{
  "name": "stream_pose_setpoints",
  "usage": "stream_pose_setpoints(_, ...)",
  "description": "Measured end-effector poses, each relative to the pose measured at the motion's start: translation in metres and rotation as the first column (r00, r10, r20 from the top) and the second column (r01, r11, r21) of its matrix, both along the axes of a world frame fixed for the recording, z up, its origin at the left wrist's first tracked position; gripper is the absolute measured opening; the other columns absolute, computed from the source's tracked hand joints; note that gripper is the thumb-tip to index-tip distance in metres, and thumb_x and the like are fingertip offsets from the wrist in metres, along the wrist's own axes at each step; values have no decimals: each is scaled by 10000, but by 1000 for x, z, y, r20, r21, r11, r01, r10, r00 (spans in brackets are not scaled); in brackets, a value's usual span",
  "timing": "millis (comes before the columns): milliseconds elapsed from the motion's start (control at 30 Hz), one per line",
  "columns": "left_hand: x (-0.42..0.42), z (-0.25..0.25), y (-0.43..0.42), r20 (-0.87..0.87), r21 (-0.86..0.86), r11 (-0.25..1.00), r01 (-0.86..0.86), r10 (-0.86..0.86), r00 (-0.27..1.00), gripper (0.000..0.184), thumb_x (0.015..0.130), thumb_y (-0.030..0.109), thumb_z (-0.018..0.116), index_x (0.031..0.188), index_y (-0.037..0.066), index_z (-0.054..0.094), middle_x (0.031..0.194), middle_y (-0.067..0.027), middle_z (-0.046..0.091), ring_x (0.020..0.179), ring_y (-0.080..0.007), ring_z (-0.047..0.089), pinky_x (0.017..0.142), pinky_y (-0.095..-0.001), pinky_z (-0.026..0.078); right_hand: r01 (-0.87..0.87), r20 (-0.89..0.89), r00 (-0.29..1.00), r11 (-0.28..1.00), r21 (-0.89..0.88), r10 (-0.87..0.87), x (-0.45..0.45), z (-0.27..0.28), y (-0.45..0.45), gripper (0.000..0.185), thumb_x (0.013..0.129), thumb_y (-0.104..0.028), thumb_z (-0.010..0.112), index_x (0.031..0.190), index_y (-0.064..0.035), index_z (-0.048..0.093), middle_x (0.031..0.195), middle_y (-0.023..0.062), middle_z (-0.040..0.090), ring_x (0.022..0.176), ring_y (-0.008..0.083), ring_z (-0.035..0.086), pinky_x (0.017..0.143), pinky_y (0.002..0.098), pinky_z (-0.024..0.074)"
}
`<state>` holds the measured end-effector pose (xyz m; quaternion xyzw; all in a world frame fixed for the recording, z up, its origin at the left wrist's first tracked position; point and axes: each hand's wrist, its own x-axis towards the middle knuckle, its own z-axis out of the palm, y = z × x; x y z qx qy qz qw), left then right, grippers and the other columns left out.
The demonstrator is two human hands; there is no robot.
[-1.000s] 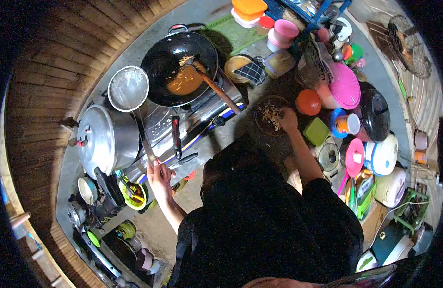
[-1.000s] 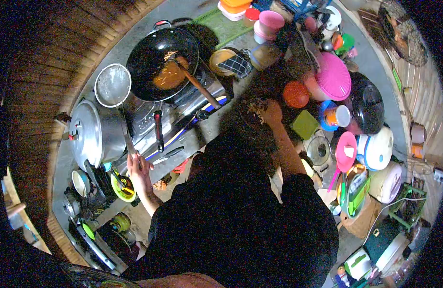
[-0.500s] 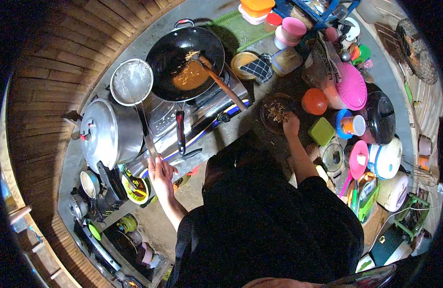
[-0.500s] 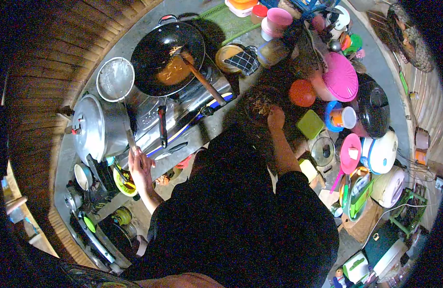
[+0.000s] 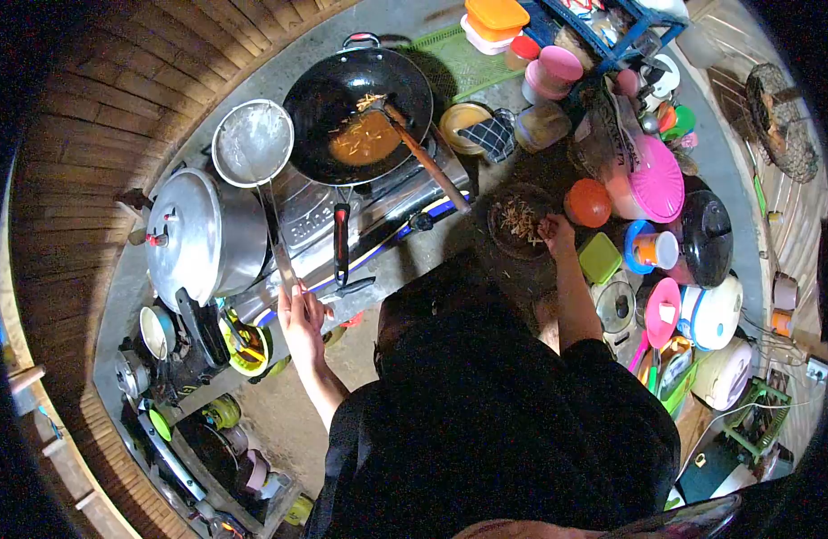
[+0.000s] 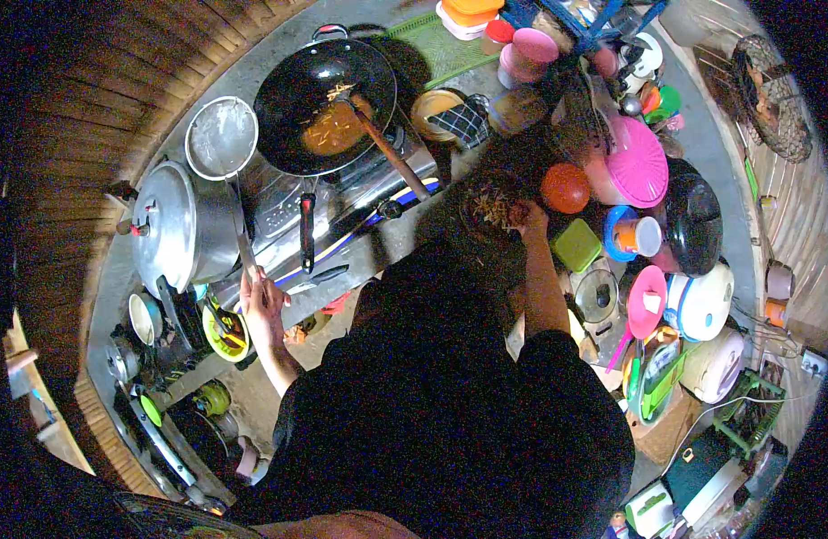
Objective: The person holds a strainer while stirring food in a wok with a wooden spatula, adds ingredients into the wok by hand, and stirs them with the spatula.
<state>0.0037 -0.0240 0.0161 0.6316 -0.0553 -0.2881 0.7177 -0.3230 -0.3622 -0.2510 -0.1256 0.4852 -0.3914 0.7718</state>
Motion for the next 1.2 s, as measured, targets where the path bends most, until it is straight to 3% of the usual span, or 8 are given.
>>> stream_pose_setpoints(167, 1, -3, 2, 18, -20, 1000, 11, -11, 1000, 109, 945, 196, 438, 940, 91, 466, 502, 69, 297, 399, -46, 238, 467, -258, 358, 0, -80, 997, 996, -88, -7, 35, 43, -31, 139, 833, -126, 527, 733, -28, 523, 638, 64, 508, 620, 200, 534, 574, 311, 454)
stream_pose_setpoints(300, 2, -3, 7, 32, -69, 996, 55, -53, 998, 103, 943, 190, 430, 913, 95, 455, 479, 59, 280, 383, -57, 239, 452, -265, 369, -354, -187, 934, 724, -592, 303, 111, 154, -40, 130, 853, -123, 521, 811, -5, 557, 717, 75, 563, 638, 189, 562, 576, 312, 474)
stream_pose_setpoints(367, 2, -6, 10, 38, -71, 997, 37, -34, 999, 107, 944, 191, 427, 913, 92, 453, 476, 57, 278, 382, -57, 240, 447, -265, 370, -322, 255, 829, 798, -508, 497, 160, 183, -41, 127, 857, -108, 524, 875, 17, 545, 708, 67, 525, 621, 145, 519, 533, 253, 432)
stream_pose_setpoints(500, -4, -3, 14, 42, -69, 998, 11, -8, 999, 133, 947, 203, 432, 928, 76, 466, 498, 57, 288, 405, -53, 265, 450, -247, 350, -503, -89, 782, 540, -674, 617, 260, 236, -20, 70, 852, -55, 540, 870, 5, 570, 676, 63, 554, 621, 152, 543, 545, 270, 446)
stream_pose_setpoints(600, -7, -8, 20, 31, -65, 997, -38, 40, 999, 123, 948, 196, 425, 940, 78, 459, 492, 56, 292, 396, -54, 264, 433, -245, 345, -585, -490, 743, 87, -806, 456, 332, 209, -20, 105, 823, -113, 592, 885, -29, 591, 718, 87, 621, 680, 206, 610, 619, 314, 484)
stream_pose_setpoints(700, -10, -9, 29, 36, -84, 996, -35, 38, 999, 113, 950, 183, 415, 965, 79, 456, 490, 53, 300, 391, -52, 264, 407, -234, 318, -868, -923, 382, -323, -377, 50, 352, 209, -11, 202, 793, -87, 583, 987, -36, 603, 943, 177, 642, 899, 284, 631, 803, 360, 484)
stream_pose_setpoints(900, -16, -5, 35, -31, -57, 996, -74, 73, 997, 123, 952, 188, 405, 931, 75, 449, 474, 43, 298, 377, -55, 250, 417, -241, 340, -681, -743, 645, -307, -664, 176, 355, 241, -7, 326, 713, 64, 529, 1002, -73, 589, 892, 170, 649, 836, 302, 638, 723, 366, 513)
stream_pose_setpoints(1200, -16, 1, 27, -15, -44, 996, -79, 79, 997, 129, 951, 197, 416, 926, 75, 447, 486, 41, 309, 382, -57, 268, 429, -253, 374, -691, -744, 661, -309, -654, 98, 362, 228, -10, 295, 724, 8, 601, 994, -111, 609, 808, 147, 662, 773, 273, 657, 676, 357, 519)
